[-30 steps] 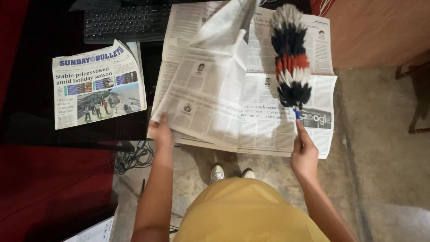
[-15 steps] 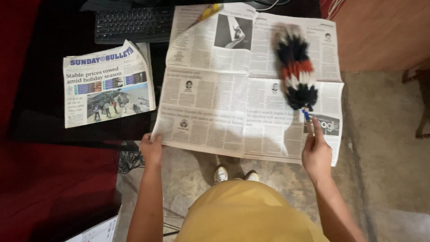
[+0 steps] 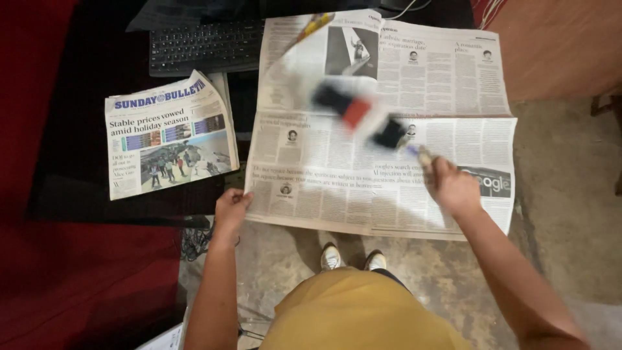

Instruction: Dusting individual pages of a newspaper using a feather duster on a desk.

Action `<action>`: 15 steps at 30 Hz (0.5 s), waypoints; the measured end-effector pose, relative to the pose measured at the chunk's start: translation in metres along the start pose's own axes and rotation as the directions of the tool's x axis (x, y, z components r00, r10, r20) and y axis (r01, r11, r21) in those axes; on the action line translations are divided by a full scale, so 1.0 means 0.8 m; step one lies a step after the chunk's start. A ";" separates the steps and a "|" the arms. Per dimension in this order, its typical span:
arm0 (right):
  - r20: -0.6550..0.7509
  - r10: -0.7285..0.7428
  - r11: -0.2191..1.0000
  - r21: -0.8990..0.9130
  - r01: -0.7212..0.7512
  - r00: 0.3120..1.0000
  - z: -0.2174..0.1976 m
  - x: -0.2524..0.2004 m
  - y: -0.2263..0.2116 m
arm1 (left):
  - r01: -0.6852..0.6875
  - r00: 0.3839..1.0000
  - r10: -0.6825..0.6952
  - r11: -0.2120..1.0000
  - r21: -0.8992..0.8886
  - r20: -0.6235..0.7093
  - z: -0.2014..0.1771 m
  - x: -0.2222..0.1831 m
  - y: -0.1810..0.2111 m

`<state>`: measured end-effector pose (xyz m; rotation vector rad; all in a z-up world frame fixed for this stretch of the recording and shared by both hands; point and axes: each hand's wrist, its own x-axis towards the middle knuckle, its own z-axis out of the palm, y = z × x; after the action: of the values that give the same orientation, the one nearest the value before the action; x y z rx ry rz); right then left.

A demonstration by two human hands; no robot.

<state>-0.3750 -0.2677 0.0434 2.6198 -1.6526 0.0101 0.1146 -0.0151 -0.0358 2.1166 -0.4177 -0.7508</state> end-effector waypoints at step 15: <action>0.173 0.131 0.934 0.309 -0.180 0.976 -0.034 0.099 -0.087 | -0.053 0.998 0.050 0.997 -0.059 -0.045 0.000 -0.007 0.007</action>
<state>-0.2779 -0.3082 0.0707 2.7677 -2.0692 0.1013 0.1101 -0.0152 -0.0290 2.0542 -0.4189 -0.6781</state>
